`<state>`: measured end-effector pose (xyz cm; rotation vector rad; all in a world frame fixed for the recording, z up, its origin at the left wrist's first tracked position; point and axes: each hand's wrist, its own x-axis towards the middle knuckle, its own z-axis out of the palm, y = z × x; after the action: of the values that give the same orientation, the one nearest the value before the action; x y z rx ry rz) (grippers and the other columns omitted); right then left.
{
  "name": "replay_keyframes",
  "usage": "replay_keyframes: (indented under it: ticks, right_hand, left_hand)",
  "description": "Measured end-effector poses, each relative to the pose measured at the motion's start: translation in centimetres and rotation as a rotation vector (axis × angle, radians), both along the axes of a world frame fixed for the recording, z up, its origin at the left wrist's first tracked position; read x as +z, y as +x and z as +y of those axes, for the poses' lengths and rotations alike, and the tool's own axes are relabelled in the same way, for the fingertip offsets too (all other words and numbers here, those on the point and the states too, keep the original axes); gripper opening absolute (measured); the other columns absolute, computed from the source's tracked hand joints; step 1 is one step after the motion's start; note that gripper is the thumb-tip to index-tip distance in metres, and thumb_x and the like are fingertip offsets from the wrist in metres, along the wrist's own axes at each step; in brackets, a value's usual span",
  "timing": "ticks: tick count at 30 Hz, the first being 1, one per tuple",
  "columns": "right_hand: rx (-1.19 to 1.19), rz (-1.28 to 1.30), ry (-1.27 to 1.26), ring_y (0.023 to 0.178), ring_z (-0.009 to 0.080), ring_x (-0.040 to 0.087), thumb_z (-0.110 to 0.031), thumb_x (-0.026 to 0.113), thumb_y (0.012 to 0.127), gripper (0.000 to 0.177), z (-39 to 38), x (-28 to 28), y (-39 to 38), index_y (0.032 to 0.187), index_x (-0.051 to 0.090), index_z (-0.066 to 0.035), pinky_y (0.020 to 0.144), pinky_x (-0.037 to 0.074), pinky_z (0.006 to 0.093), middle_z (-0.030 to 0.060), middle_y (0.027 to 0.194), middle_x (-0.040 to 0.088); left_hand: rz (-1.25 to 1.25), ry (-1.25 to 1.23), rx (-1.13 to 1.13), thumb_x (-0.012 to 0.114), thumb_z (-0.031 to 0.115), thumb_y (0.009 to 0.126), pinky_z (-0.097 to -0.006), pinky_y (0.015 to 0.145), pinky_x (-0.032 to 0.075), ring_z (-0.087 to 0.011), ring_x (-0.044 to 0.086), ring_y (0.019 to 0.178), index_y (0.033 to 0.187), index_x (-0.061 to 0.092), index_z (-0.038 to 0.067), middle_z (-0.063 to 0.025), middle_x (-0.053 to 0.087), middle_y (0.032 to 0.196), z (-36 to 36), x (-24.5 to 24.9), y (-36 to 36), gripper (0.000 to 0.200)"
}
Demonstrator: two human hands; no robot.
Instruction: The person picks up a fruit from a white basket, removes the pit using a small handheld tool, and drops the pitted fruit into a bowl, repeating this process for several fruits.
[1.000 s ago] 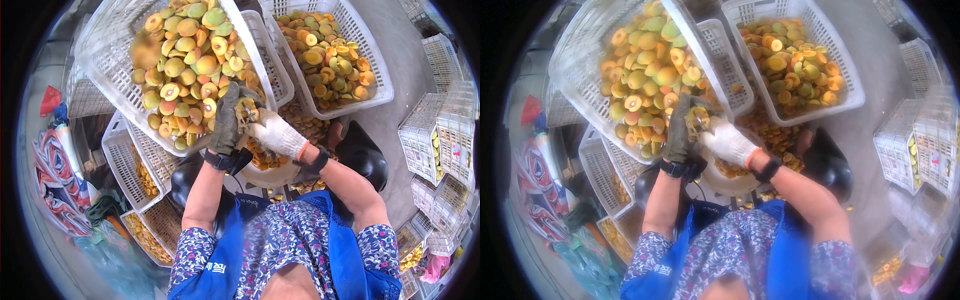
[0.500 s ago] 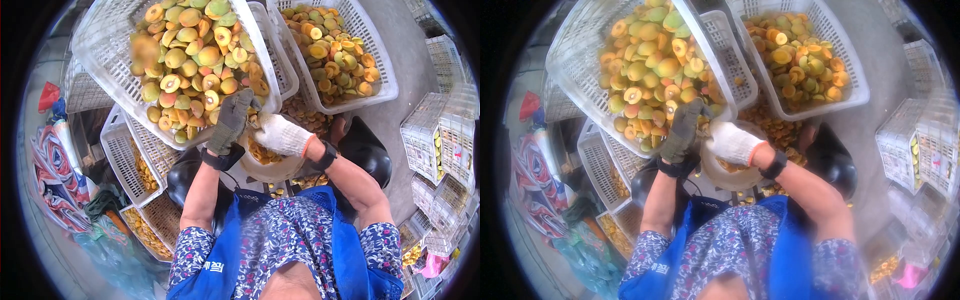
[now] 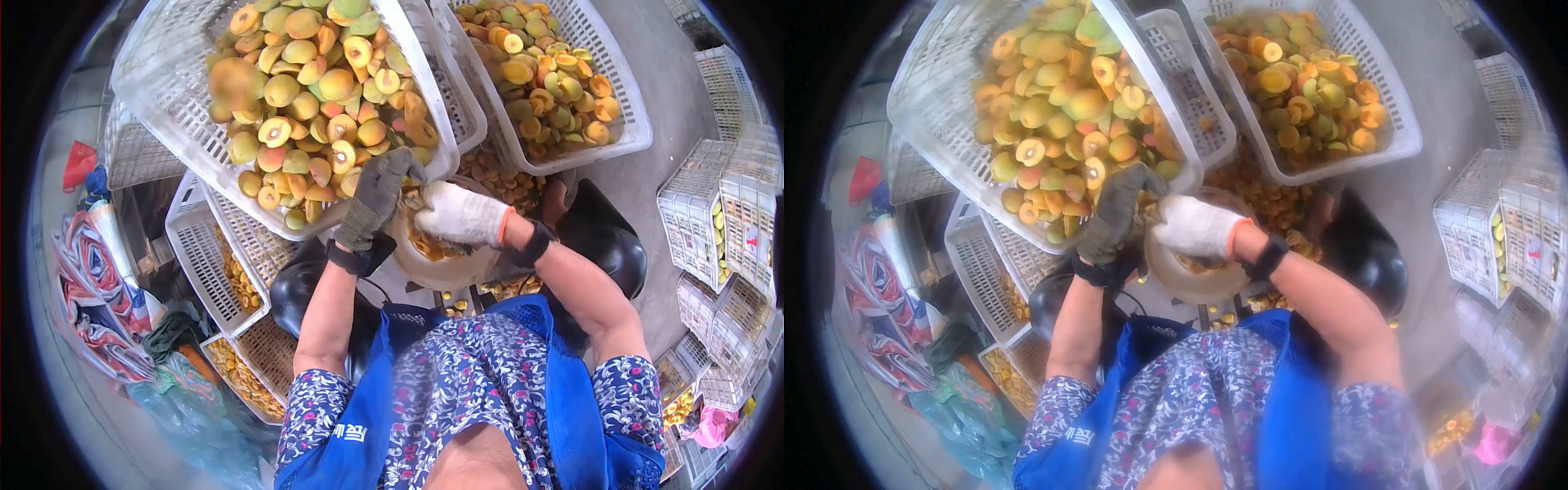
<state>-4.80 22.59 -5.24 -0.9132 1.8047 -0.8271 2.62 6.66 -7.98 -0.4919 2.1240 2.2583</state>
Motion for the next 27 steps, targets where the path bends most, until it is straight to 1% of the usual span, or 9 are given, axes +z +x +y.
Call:
replay_keyframes:
  ticks: [2, 4, 5, 7, 15, 19, 25, 26, 27]
  right_hand:
    - [-0.057, -0.368, 0.087, 0.068, 0.0172, 0.059, -0.026, 0.058, 0.087, 0.031, 0.2, 2.8, -0.7, 0.089, 0.066, 0.004, 0.065, 0.049, 0.0325, 0.0121, 0.074, 0.064]
    - [-0.17, -0.567, -0.145, 0.07, 0.0145, 0.058, -0.026, 0.06, 0.087, 0.03, 0.4, -0.5, 0.8, 0.094, 0.066, 0.003, 0.065, 0.048, 0.0305, 0.0082, 0.077, 0.064]
    - [-0.286, -0.763, -0.381, 0.072, 0.0119, 0.057, -0.025, 0.062, 0.087, 0.029, 0.5, -1.7, 1.3, 0.098, 0.066, 0.001, 0.066, 0.048, 0.0286, 0.0043, 0.079, 0.065]
    - [-0.275, -0.735, -0.331, 0.073, 0.0107, 0.056, -0.024, 0.063, 0.088, 0.028, 0.0, -1.3, 1.2, 0.102, 0.066, 0.0, 0.066, 0.048, 0.0272, 0.0024, 0.082, 0.065]
    - [-0.012, -0.476, -0.177, 0.064, 0.0047, 0.049, -0.028, 0.064, 0.086, 0.027, 0.5, -0.5, -0.3, 0.104, 0.063, -0.006, 0.055, 0.044, 0.0247, -0.0031, 0.076, 0.058]
    - [-0.034, -0.75, -0.326, 0.064, 0.0044, 0.051, -0.028, 0.064, 0.086, 0.026, 1.6, 1.3, -0.5, 0.097, 0.062, -0.004, 0.054, 0.043, 0.0235, -0.0021, 0.074, 0.056]
    - [-0.021, -0.848, -0.367, 0.066, 0.0051, 0.051, -0.024, 0.066, 0.082, 0.024, 2.6, 3.2, 0.4, 0.096, 0.062, -0.004, 0.057, 0.044, 0.0245, -0.0026, 0.076, 0.057]
    - [0.148, -0.884, -0.161, 0.069, 0.0075, 0.052, -0.022, 0.066, 0.082, 0.024, 3.8, 4.3, -0.7, 0.095, 0.062, -0.003, 0.062, 0.046, 0.0275, -0.0035, 0.078, 0.057]
    - [0.184, -0.535, -0.412, 0.069, 0.0129, 0.058, -0.024, 0.065, 0.081, 0.029, 4.1, 3.6, -0.5, 0.098, 0.062, -0.001, 0.066, 0.049, 0.0323, 0.0016, 0.08, 0.064]
  left_hand:
    - [0.005, -0.021, -0.036, 0.047, 0.035, 0.101, -0.0292, 0.077, 0.047, -0.0143, 0.056, 0.077, 0.084, 0.061, 0.002, -0.004, 0.061, 0.079, 0.1, 0.5, -0.2, 0.04]
    - [0.01, 0.517, 0.099, 0.047, 0.035, 0.101, -0.031, 0.076, 0.048, -0.0176, 0.056, 0.074, 0.082, 0.059, 0.004, -0.0051, 0.059, 0.077, 0.5, 1.7, -0.6, 0.038]
    - [0.01, 0.514, 0.096, 0.047, 0.035, 0.101, -0.031, 0.076, 0.048, -0.0176, 0.056, 0.074, 0.082, 0.059, 0.004, -0.0051, 0.059, 0.077, 0.5, 1.6, -0.8, 0.038]
    - [0.006, 0.801, 0.272, 0.047, 0.035, 0.1, -0.0328, 0.076, 0.049, -0.0198, 0.056, 0.074, 0.082, 0.057, 0.007, -0.0066, 0.057, 0.078, 0.5, 1.4, -1.4, 0.035]
    - [-0.163, 0.795, 0.49, 0.045, 0.039, 0.101, -0.0312, 0.07, 0.053, -0.0172, 0.061, 0.075, 0.093, 0.058, 0.009, -0.0046, 0.06, 0.083, 0.2, 3.6, 0.7, 0.033]
    - [-0.072, 0.39, 0.334, 0.049, 0.04, 0.099, -0.0289, 0.065, 0.054, -0.0157, 0.062, 0.074, 0.096, 0.058, 0.011, -0.0025, 0.06, 0.083, 1.0, 4.5, 1.3, 0.031]
    - [0.026, 0.458, 0.352, 0.048, 0.043, 0.099, -0.0279, 0.064, 0.054, -0.0158, 0.061, 0.072, 0.096, 0.057, 0.009, -0.0025, 0.06, 0.081, -3.8, -0.5, 2.0, 0.036]
    - [0.04, 0.309, 0.599, 0.053, 0.037, 0.097, -0.0288, 0.064, 0.054, -0.0144, 0.061, 0.077, 0.098, 0.057, 0.008, -0.0045, 0.061, 0.085, -3.5, 1.1, 3.2, 0.029]
    - [0.058, 0.311, 0.589, 0.053, 0.037, 0.097, -0.0288, 0.064, 0.054, -0.0144, 0.061, 0.077, 0.098, 0.057, 0.008, -0.0045, 0.061, 0.085, -4.2, 2.2, 2.9, 0.029]
